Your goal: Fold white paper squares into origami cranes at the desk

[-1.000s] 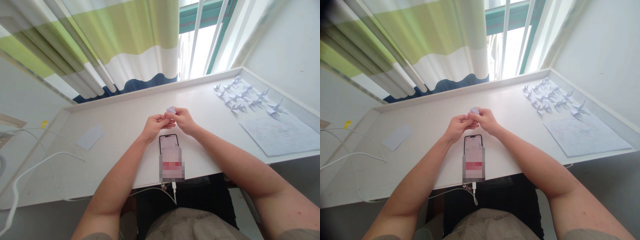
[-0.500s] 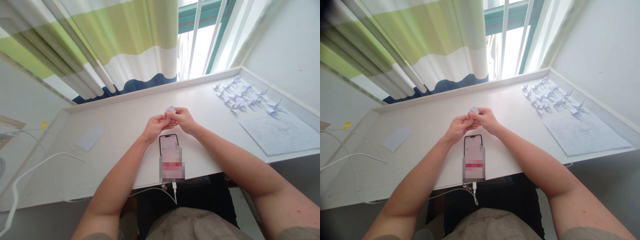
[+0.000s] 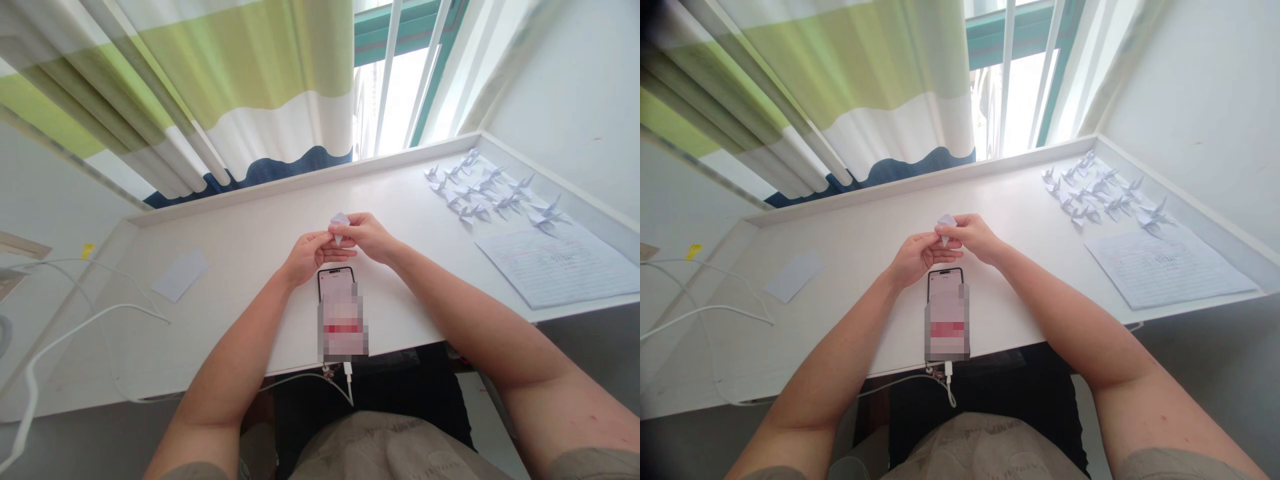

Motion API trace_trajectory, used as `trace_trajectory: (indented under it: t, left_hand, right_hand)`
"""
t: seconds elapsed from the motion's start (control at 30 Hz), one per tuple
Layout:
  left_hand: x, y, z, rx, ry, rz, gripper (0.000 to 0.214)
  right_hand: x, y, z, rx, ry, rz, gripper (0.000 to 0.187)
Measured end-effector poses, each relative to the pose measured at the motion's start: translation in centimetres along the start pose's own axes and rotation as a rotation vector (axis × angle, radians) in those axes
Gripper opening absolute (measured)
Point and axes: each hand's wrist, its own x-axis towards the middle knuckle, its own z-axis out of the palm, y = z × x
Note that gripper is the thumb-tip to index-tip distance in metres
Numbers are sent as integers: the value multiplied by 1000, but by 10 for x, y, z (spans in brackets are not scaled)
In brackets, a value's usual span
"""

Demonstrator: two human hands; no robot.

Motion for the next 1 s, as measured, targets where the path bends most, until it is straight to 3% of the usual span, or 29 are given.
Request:
trace_trajectory:
  t: [0.27,0.33,0.43,0.57,0.8,1.0]
  left_hand:
    - [-1,-1,0,56,20,29,44]
    - [0,-1,0,46,71,64,44]
    - [2,0,-1,29,142,119,46]
    - [3,-1,-2,54,168,159,48]
    - [1,-1,1,122,192,163,50]
    - [0,-1,2,177,220,179,56]
  right_hand:
    - [3,7,-1,-32,-8,-43,44]
    - [4,8,-2,-65,44,-133,39]
    - [3,8,-2,-189,187,-380,34]
    - [1,8,-3,-416,145,-554,26]
    - [6,15,-4,-390,164,-510,22]
    - [8,17,-2,-280,184,-428,41]
